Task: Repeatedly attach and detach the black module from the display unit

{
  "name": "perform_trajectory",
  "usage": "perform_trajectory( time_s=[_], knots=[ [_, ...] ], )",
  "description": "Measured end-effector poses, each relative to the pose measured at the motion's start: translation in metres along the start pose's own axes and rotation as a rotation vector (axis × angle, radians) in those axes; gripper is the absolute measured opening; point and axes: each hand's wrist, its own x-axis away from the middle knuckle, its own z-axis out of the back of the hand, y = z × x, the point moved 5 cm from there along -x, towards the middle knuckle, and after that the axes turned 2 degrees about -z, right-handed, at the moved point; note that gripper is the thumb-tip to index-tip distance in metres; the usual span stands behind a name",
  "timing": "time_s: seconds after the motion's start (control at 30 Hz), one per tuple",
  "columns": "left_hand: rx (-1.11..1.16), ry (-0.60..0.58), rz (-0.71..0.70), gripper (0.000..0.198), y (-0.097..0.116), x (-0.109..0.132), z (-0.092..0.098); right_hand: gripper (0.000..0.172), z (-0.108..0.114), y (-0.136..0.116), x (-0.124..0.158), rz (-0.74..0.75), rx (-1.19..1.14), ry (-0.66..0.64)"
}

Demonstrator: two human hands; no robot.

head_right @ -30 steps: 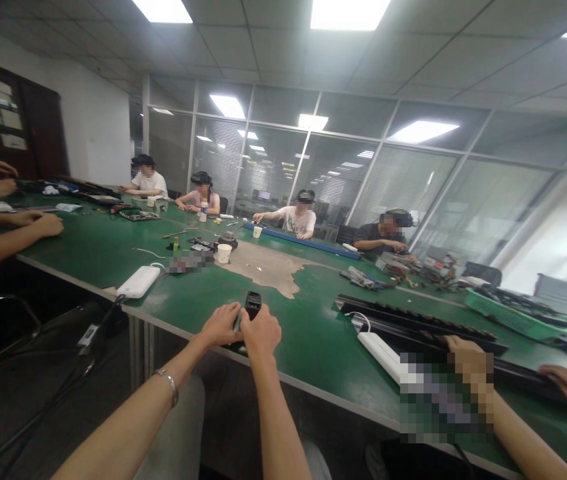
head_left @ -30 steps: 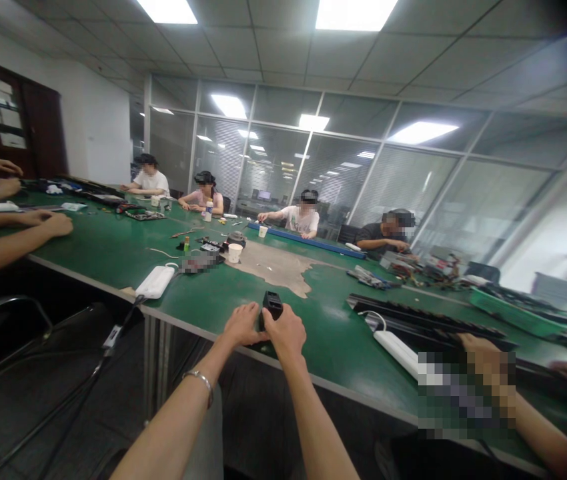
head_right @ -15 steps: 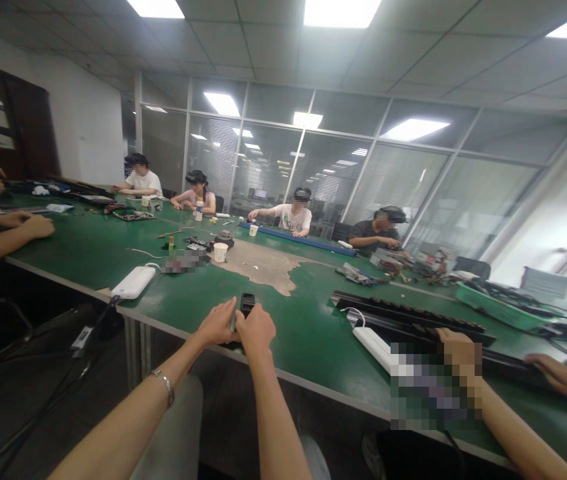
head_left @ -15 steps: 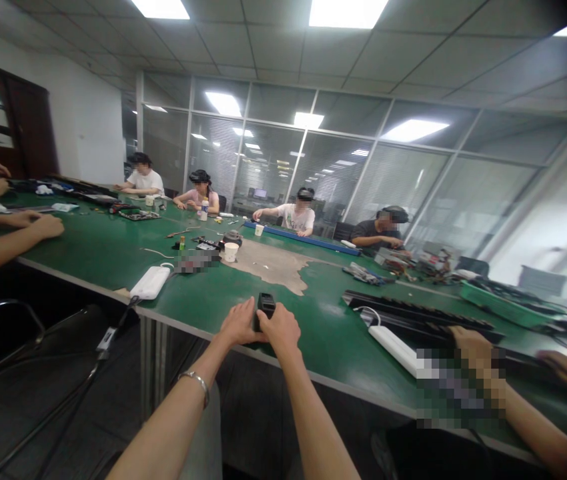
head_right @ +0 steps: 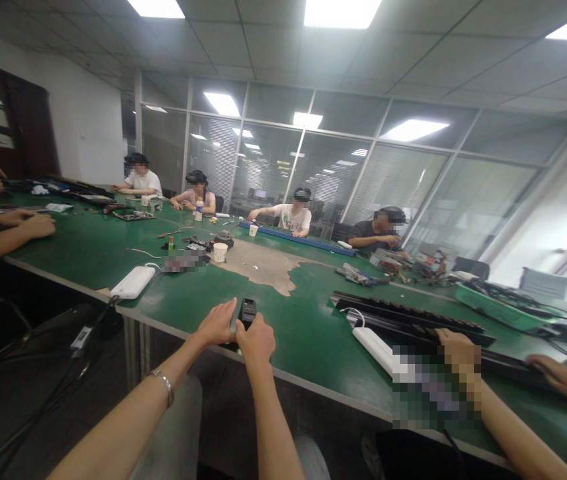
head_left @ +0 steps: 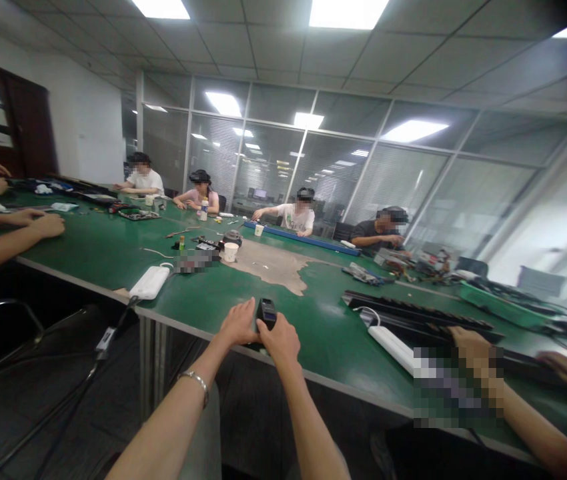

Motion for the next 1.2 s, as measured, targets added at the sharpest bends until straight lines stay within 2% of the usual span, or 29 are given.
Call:
perform_trajectory(
  time_s=[0.1, 0.23, 0.33, 0.5, 0.63, 0.8, 0.9, 1.07, 1.2],
  knots=[
    [0.001, -0.004, 0.003, 0.103, 0.001, 0.0, 0.0, 0.054, 0.002, 0.0, 0.0, 0.007, 0.011, 0.018],
    [-0.009, 0.001, 0.019, 0.091, 0.002, 0.0, 0.002, 0.045, -0.003, 0.003, 0.001, -0.001, 0.005, -0.015],
    [-0.003, -0.006, 0.026, 0.09, 0.003, 0.001, 0.004, 0.043, -0.003, 0.003, 0.0, -0.009, -0.039, -0.004],
    [0.007, 0.009, 0.022, 0.097, 0.002, 0.001, 0.004, 0.047, 0.017, 0.001, -0.008, -0.003, -0.164, 0.088],
    [0.005, 0.03, 0.014, 0.103, 0.002, 0.0, 0.003, 0.05, 0.032, 0.016, -0.015, -0.012, -0.213, 0.178],
    [0.007, 0.03, 0.017, 0.104, 0.003, 0.0, 0.005, 0.055, 0.018, 0.05, -0.016, -0.096, -0.16, 0.168],
    [0.005, 0.03, 0.006, 0.107, 0.003, 0.0, 0.005, 0.057, 0.005, 0.062, -0.017, -0.114, -0.116, 0.18],
    [-0.008, 0.017, 0.013, 0.107, 0.002, -0.002, 0.002, 0.053, -0.008, 0.069, -0.016, -0.082, -0.064, 0.186],
    [-0.015, 0.02, 0.013, 0.102, 0.003, -0.002, 0.002, 0.067, -0.01, 0.069, -0.011, -0.019, -0.055, 0.258]
  ],
)
